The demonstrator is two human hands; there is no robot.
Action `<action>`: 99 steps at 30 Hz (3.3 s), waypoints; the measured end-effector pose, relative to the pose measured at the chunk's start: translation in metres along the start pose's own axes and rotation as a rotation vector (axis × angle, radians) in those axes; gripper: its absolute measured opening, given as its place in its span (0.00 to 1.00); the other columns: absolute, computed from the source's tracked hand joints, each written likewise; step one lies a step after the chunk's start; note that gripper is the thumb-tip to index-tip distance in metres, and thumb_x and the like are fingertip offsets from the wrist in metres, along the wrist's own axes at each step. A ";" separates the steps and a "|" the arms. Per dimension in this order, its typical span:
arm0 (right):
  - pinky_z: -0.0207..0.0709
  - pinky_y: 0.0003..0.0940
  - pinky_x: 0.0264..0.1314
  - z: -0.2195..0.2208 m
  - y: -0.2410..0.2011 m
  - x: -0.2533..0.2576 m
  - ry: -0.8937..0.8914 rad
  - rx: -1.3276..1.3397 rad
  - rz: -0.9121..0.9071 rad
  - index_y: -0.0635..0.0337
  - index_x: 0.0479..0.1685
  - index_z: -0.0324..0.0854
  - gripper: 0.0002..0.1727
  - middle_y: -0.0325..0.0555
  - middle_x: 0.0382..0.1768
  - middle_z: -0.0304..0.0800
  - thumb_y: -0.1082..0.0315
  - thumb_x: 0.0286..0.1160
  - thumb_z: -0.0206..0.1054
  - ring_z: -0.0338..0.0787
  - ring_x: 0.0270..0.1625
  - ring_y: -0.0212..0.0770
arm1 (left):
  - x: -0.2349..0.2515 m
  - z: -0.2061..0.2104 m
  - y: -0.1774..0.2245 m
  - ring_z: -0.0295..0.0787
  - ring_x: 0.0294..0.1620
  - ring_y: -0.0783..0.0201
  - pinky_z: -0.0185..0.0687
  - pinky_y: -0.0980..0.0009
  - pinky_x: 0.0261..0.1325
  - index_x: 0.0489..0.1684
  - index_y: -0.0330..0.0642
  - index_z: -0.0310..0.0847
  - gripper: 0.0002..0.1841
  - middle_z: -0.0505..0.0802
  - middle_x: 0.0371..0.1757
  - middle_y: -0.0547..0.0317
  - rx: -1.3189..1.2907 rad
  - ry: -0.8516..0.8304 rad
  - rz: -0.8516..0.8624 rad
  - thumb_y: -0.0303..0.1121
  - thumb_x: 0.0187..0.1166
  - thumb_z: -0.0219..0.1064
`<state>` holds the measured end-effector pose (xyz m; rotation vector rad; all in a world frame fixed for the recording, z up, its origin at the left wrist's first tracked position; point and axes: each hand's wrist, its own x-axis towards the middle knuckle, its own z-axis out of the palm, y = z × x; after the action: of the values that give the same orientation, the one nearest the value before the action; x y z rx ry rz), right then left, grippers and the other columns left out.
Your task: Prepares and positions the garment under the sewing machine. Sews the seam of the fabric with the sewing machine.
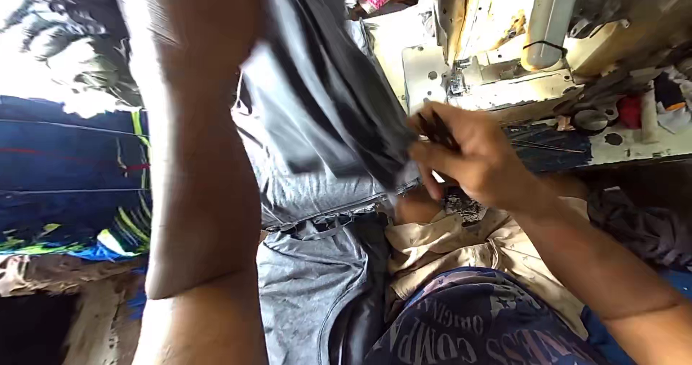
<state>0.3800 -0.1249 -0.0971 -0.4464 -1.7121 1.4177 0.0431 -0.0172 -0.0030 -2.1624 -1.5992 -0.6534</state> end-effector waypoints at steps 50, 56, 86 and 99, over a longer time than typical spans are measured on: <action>0.86 0.32 0.40 0.004 0.053 0.013 0.232 -0.521 -0.154 0.65 0.59 0.80 0.12 0.46 0.41 0.89 0.75 0.81 0.64 0.89 0.38 0.34 | -0.063 -0.001 0.098 0.85 0.62 0.50 0.80 0.53 0.65 0.70 0.28 0.73 0.24 0.87 0.62 0.37 -0.183 0.340 -0.272 0.30 0.75 0.65; 0.81 0.35 0.25 -0.048 0.112 -0.057 0.333 -0.420 0.214 0.54 0.60 0.79 0.13 0.43 0.37 0.87 0.71 0.80 0.64 0.84 0.27 0.37 | -0.095 0.081 0.098 0.81 0.28 0.71 0.80 0.67 0.34 0.66 0.56 0.87 0.26 0.89 0.32 0.67 -0.746 -0.525 0.152 0.34 0.65 0.83; 0.66 0.28 0.19 -0.056 0.085 -0.064 0.329 -0.341 0.165 0.56 0.36 0.86 0.08 0.39 0.21 0.80 0.67 0.84 0.65 0.73 0.18 0.33 | -0.084 0.107 0.183 0.90 0.47 0.70 0.87 0.66 0.53 0.54 0.41 0.81 0.08 0.92 0.46 0.60 -0.767 -0.086 -0.129 0.31 0.87 0.60; 0.74 0.32 0.17 -0.063 0.099 -0.062 0.399 -0.249 0.253 0.58 0.51 0.82 0.08 0.45 0.25 0.82 0.74 0.76 0.66 0.77 0.18 0.39 | -0.042 0.159 0.168 0.91 0.48 0.67 0.87 0.62 0.55 0.42 0.46 0.92 0.07 0.94 0.43 0.61 -0.540 -0.120 0.014 0.37 0.76 0.71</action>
<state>0.4416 -0.1013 -0.2121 -1.0415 -1.5423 1.1874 0.2167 -0.0114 -0.1617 -2.6285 -1.5996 -1.0688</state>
